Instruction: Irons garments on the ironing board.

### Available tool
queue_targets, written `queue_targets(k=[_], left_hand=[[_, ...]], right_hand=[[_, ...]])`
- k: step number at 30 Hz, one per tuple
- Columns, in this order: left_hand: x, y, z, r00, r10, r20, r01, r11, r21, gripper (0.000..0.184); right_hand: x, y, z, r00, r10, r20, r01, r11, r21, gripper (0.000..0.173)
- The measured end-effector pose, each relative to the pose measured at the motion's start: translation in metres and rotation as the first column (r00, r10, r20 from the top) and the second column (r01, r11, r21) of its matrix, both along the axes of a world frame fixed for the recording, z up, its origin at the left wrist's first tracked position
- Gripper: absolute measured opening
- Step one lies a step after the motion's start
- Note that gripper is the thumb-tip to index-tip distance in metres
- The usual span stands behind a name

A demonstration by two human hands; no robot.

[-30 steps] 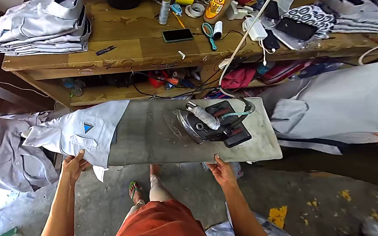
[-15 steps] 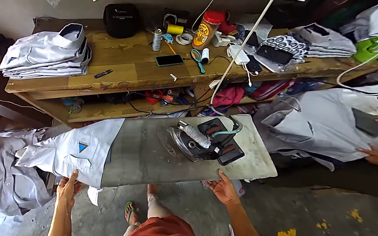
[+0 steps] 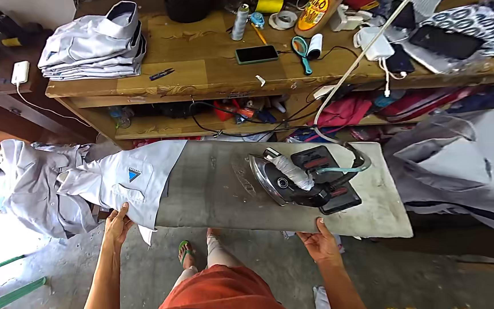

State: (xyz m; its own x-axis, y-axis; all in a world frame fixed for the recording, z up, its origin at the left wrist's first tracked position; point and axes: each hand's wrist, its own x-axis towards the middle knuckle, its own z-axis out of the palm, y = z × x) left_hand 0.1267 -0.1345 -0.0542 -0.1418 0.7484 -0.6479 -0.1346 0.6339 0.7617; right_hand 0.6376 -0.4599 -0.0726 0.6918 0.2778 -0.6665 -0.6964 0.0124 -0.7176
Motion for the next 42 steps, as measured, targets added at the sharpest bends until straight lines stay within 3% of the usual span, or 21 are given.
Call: queue_targets(k=[12,20,23,28,33,39,42], left_hand=[[-0.007,-0.035,0.007,0.999,-0.045,-0.007,0.045,0.999,-0.013,0.027],[-0.013,-0.023,0.004,0.995,-0.1,0.015,0.1,0.993,-0.054,0.032],[-0.017,-0.02,-0.003,0.994,-0.113,0.009,0.113,0.989,-0.094,0.04],[-0.022,-0.031,-0.006,0.995,-0.1,0.003,0.1,0.992,-0.082,0.038],[-0.015,-0.028,-0.002,0.996,-0.071,0.047,0.073,0.997,-0.031,0.028],[-0.011,-0.029,-0.005,0.994,-0.048,0.094,0.046,0.999,0.021,0.024],[-0.012,-0.032,-0.003,0.993,-0.057,0.105,0.051,0.997,0.058,0.022]], right_hand=[[0.007,0.006,0.008,0.995,-0.083,0.048,0.092,0.974,-0.205,0.039],[0.021,0.02,0.006,0.997,-0.063,0.042,0.072,0.962,-0.263,0.048],[0.025,0.014,0.006,0.999,-0.023,-0.025,0.016,0.974,-0.227,0.05],[0.02,-0.005,0.006,0.998,0.021,-0.058,-0.031,0.982,-0.186,0.049],[0.023,-0.001,0.004,0.999,-0.028,-0.042,0.022,0.991,-0.134,0.043],[0.01,0.017,0.002,0.983,-0.185,0.013,0.183,0.977,0.113,0.03],[0.003,0.019,0.0,0.977,-0.213,0.027,0.208,0.97,0.126,0.03]])
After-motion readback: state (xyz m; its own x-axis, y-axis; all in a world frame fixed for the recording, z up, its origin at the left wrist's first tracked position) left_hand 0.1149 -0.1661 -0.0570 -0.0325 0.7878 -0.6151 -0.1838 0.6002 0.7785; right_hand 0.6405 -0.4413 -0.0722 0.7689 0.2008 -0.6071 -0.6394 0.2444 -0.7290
